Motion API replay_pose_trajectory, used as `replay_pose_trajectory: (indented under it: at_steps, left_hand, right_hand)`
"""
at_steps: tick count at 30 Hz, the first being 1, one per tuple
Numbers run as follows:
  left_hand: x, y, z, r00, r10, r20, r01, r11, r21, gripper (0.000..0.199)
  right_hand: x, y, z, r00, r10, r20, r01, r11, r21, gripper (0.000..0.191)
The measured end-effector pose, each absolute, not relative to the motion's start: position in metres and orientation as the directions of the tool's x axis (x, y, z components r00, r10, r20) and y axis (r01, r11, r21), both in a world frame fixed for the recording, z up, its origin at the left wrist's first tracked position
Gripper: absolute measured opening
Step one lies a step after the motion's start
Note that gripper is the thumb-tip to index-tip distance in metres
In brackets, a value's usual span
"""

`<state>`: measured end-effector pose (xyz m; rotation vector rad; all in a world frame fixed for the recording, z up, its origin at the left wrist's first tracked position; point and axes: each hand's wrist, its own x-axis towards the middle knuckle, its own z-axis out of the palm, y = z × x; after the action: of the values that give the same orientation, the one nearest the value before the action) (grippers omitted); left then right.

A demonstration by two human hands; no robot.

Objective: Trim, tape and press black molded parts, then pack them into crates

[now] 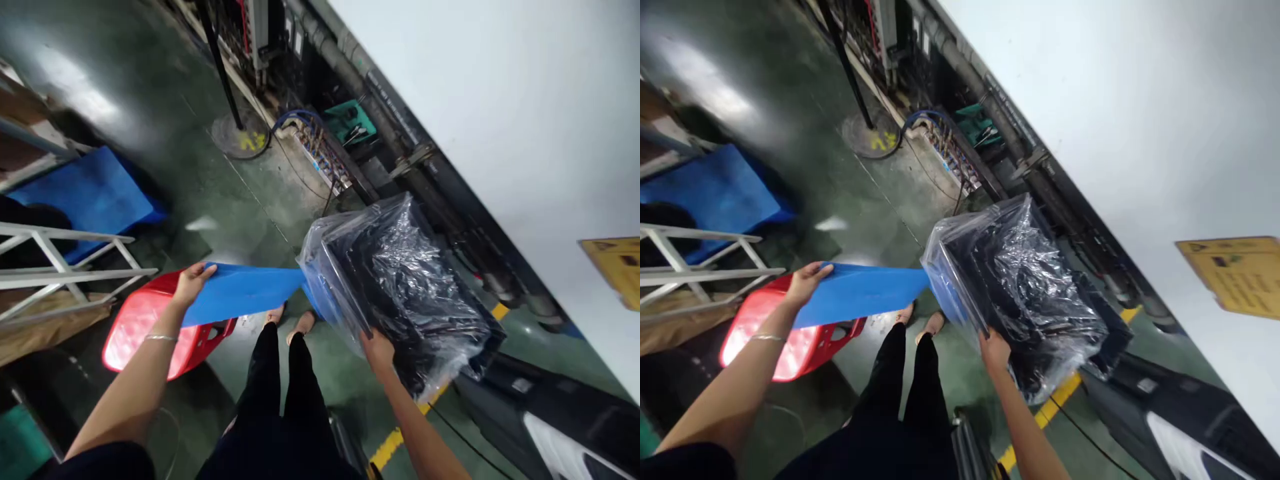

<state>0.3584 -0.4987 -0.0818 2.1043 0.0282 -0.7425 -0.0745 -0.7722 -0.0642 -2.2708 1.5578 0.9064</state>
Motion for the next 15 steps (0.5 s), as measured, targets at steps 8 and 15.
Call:
replay_pose_trajectory:
  at_steps: [8, 15]
  left_hand:
    - [0.375, -0.505, 0.096, 0.716, -0.561, -0.415, -0.053, -0.637, 0.769, 0.041]
    - [0.357, -0.572, 0.163, 0.67, -0.737, -0.081, -0.217, -0.3, 0.929, 0.026]
  right_hand:
    - [0.016, -0.736, 0.015, 0.703, -0.565, -0.432, -0.71, -0.537, -0.455, 0.086]
    - [0.049, -0.731, 0.104, 0.876, -0.407, -0.258, -0.422, -0.39, -0.818, 0.034]
